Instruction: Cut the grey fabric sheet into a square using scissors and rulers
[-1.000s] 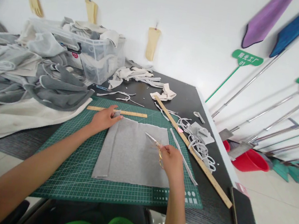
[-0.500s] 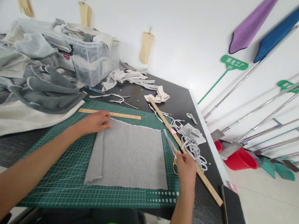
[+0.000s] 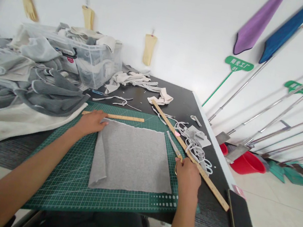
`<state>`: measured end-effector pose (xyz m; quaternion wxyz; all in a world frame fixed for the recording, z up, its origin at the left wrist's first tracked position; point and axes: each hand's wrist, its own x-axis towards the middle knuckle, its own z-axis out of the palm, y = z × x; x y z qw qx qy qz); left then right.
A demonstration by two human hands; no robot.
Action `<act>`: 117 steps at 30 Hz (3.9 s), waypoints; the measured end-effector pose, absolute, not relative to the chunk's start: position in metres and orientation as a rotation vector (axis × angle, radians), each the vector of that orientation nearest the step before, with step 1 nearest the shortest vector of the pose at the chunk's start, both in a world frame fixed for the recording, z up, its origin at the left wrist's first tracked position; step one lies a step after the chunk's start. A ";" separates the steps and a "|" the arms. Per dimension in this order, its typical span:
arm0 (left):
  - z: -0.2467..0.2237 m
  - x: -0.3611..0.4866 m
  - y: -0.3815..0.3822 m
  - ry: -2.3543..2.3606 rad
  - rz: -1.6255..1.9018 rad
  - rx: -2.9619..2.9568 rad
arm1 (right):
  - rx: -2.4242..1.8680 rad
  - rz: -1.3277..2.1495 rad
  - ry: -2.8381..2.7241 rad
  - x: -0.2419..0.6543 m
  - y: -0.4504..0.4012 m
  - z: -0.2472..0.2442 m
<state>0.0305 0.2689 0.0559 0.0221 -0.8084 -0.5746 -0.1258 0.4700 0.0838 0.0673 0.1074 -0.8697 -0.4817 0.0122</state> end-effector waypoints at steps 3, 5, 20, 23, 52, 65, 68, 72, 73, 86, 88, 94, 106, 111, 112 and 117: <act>0.057 0.030 0.269 -1.911 -0.333 -2.444 | -2.524 -0.200 -1.512 0.450 0.085 0.075; 0.057 0.029 0.270 -1.991 -0.305 -2.448 | -2.429 -0.237 -1.592 0.433 0.088 0.079; 0.044 0.057 0.268 -2.231 -0.432 -2.206 | -2.444 -0.274 -1.741 0.382 0.101 0.064; 0.043 0.057 0.267 -2.188 -0.424 -2.202 | -2.439 -0.329 -1.723 0.381 0.104 0.062; 0.048 0.040 0.292 -2.100 -0.505 -2.517 | -2.477 -0.167 -1.580 0.384 0.110 0.047; 0.064 0.043 0.252 -1.621 -0.784 -2.691 | -2.187 -0.294 -1.689 0.371 0.100 0.052; 0.067 0.051 0.241 -1.281 -0.526 -3.038 | -2.037 -0.067 -1.874 0.361 0.100 0.045; 0.066 0.034 0.244 -1.550 -0.269 -2.886 | -2.114 0.028 -1.929 0.358 0.100 0.034; 0.066 0.027 0.247 -1.672 -0.229 -2.820 | -2.146 0.039 -1.916 0.358 0.100 0.033; 0.054 0.050 0.231 -1.392 -0.314 -2.959 | -2.062 -0.139 -1.978 0.364 0.100 0.046; 0.051 0.050 0.229 -1.355 -0.064 -3.132 | -2.127 -0.206 -1.888 0.371 0.101 0.049; 0.058 0.016 0.241 -1.562 0.255 -3.141 | -2.444 -0.428 -1.546 0.401 0.099 0.046; 0.036 0.041 0.239 -1.710 -0.425 -2.673 | -2.586 -0.307 -1.419 0.430 0.097 0.054; 0.033 0.061 0.225 -1.249 -0.287 -3.075 | -2.618 -0.302 -1.380 0.434 0.098 0.052; 0.032 0.062 0.223 -1.231 -0.251 -3.109 | -2.622 -0.295 -1.381 0.435 0.098 0.052; 0.033 0.061 0.220 -1.309 -0.226 -3.103 | -2.603 -0.241 -1.436 0.446 0.095 0.051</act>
